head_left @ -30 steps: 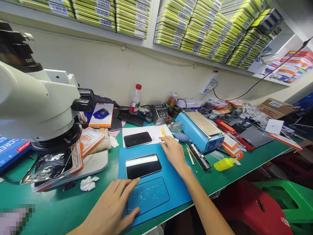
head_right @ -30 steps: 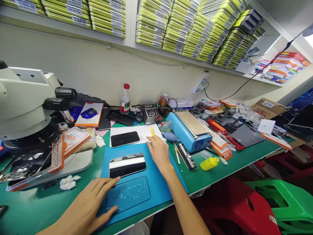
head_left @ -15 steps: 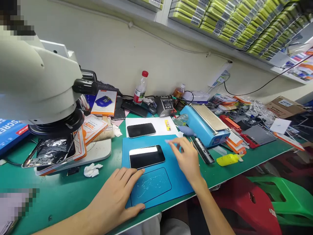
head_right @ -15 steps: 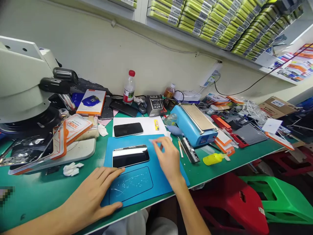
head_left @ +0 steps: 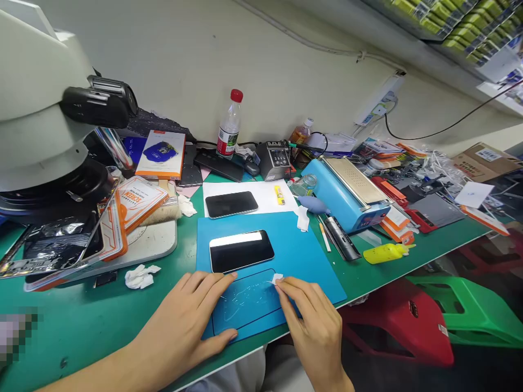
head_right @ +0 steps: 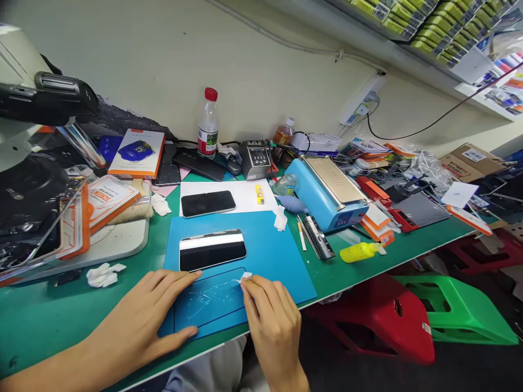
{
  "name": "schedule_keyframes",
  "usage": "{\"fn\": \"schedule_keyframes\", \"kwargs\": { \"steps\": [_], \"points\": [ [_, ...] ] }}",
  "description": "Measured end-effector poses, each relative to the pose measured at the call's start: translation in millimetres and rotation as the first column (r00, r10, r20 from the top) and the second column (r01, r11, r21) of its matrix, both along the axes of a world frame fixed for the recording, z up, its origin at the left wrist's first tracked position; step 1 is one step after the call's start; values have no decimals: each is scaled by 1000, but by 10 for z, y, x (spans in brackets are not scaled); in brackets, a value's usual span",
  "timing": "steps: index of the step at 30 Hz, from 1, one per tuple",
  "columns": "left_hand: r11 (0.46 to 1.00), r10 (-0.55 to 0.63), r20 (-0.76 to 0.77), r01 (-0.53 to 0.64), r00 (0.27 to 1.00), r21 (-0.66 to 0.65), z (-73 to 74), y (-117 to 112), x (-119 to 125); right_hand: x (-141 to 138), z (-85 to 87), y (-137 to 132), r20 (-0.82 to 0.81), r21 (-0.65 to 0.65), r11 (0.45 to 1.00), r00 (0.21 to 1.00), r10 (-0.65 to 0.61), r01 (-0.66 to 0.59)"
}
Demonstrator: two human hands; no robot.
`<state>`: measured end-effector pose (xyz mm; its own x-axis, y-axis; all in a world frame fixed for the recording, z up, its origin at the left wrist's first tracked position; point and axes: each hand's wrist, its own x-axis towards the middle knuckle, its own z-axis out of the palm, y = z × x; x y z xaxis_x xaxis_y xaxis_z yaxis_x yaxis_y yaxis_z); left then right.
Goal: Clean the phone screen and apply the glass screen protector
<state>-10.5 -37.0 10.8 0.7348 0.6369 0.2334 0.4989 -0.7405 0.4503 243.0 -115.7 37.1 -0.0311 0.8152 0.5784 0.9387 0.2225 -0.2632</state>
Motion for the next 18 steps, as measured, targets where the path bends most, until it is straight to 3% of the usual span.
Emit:
{"fn": "schedule_keyframes", "kwargs": {
  "steps": [10,18],
  "points": [
    [1000,-4,5,4,1000,4,6,12,14,1,24,-132,51,-83,996,998,48,-43],
    [1000,6,-5,-6,1000,6,5,16,15,-68,-10,-142,81,16,1000,997,3,-5]
  ]
}}
